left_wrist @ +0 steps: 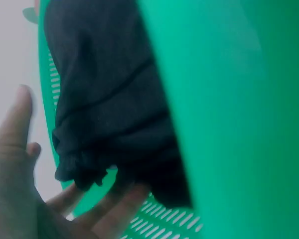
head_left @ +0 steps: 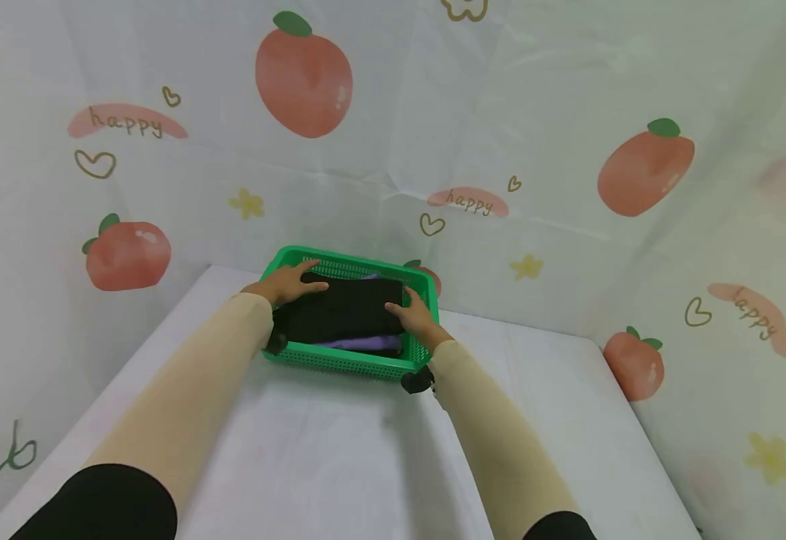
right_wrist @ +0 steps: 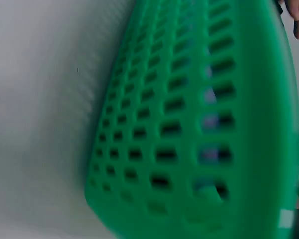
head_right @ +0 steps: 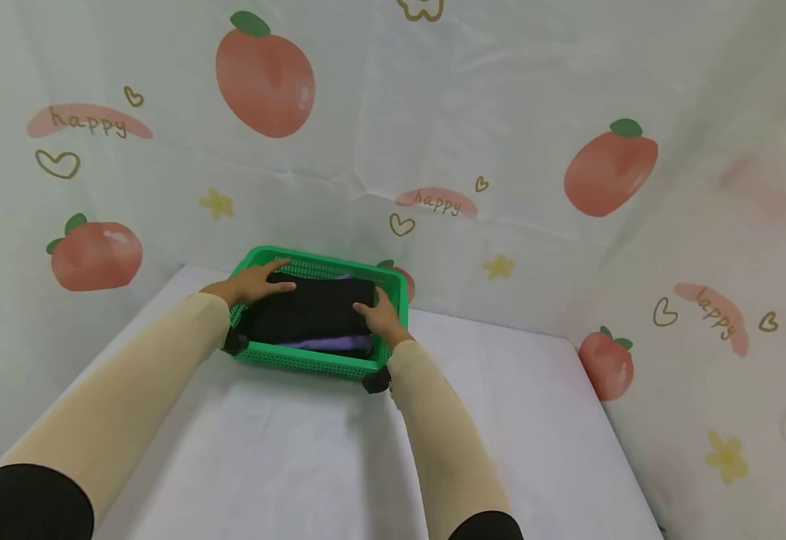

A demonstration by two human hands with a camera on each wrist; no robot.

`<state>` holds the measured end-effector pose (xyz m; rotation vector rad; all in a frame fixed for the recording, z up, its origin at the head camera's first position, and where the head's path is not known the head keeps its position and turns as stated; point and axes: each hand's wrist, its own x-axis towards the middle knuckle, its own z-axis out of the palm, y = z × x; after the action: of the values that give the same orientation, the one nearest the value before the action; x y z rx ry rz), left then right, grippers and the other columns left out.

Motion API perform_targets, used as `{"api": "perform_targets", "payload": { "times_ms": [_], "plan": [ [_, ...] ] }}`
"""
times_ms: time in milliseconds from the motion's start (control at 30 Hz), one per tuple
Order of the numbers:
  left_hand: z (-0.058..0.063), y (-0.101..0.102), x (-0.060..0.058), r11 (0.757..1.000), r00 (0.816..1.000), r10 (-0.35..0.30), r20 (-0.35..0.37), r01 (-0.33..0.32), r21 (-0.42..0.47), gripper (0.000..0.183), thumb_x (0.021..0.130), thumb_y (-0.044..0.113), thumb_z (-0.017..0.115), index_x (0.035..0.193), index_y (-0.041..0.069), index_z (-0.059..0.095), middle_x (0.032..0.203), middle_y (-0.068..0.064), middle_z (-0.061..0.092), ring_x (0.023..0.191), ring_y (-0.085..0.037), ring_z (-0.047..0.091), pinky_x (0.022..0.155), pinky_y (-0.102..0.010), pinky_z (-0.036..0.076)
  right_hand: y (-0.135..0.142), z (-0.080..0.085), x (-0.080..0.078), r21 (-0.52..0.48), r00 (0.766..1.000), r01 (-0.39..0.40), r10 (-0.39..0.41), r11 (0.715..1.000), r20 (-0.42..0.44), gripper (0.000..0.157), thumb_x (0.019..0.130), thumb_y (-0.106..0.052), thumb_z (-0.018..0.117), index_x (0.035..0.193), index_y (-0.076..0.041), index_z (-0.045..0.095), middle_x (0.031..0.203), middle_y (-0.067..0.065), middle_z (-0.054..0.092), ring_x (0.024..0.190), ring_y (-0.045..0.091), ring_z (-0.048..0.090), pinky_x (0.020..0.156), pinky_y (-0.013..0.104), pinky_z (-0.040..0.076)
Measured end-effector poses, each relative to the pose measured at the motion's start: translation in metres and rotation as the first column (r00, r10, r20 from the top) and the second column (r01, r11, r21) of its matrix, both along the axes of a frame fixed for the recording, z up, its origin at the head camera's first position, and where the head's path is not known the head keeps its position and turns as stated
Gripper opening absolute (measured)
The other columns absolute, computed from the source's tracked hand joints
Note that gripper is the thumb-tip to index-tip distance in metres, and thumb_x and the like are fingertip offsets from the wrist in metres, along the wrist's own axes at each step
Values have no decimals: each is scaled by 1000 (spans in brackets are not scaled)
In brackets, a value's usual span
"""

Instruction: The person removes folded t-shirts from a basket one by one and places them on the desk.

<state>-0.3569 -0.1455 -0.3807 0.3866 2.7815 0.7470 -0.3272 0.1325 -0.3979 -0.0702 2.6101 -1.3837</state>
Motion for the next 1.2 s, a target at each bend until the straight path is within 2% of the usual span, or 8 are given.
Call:
{"api": "perform_targets", "payload": {
  "times_ms": [100,267,333,533,800,1000,1200],
  "plan": [
    [-1,-1,1,1000,1000,5,27,-5,18,76,89,51,46,146,17,9,144,-27,12,127,-49,12,94,-63,22,-9,-6,1,-44,998,33,-30,999,55,70,91,-30,54,145,-12,14,147,14,14,132,33,18,101,48,26],
    [-1,-2,4,997,996,16,91,-23,75,76,88,46,52,146,18,12,145,-25,11,118,-46,35,82,-53,42,-14,-11,1,-113,992,89,-77,990,105,69,90,-22,56,145,-12,15,148,14,13,132,33,17,101,48,25],
    [-1,-1,6,996,995,6,101,-15,84,75,88,44,54,146,18,14,145,-23,12,114,-45,39,80,-51,44,-14,-13,0,-125,990,101,-87,987,112,69,90,-20,57,145,-14,15,148,13,12,132,33,16,101,49,25],
    [-11,0,8,996,998,-32,56,27,84,75,86,37,59,145,15,18,146,-22,15,125,-46,23,95,-58,28,-8,-19,-2,-146,990,109,-95,983,101,69,89,-15,57,145,-17,16,148,12,12,132,33,17,100,49,27],
    [-23,-2,8,993,1000,-18,-23,21,115,74,83,28,66,143,12,26,143,-21,22,127,-42,24,96,-54,29,-5,-24,-5,-175,989,118,-99,978,111,73,87,-13,61,145,-24,17,149,9,11,133,31,15,100,48,28],
    [-23,0,11,991,999,3,-37,2,137,72,83,25,66,142,12,28,143,-22,23,126,-42,26,95,-54,31,-4,-25,-5,-175,986,113,-89,978,139,77,87,-14,61,145,-31,13,150,5,6,133,31,13,99,53,25],
    [-22,0,11,987,998,30,-58,-21,158,67,83,19,66,140,10,33,141,-22,27,127,-41,25,96,-53,30,-3,-23,-5,-205,987,67,-36,977,155,79,89,-12,57,144,-39,7,150,1,-1,134,31,5,100,55,20]
  ]
}}
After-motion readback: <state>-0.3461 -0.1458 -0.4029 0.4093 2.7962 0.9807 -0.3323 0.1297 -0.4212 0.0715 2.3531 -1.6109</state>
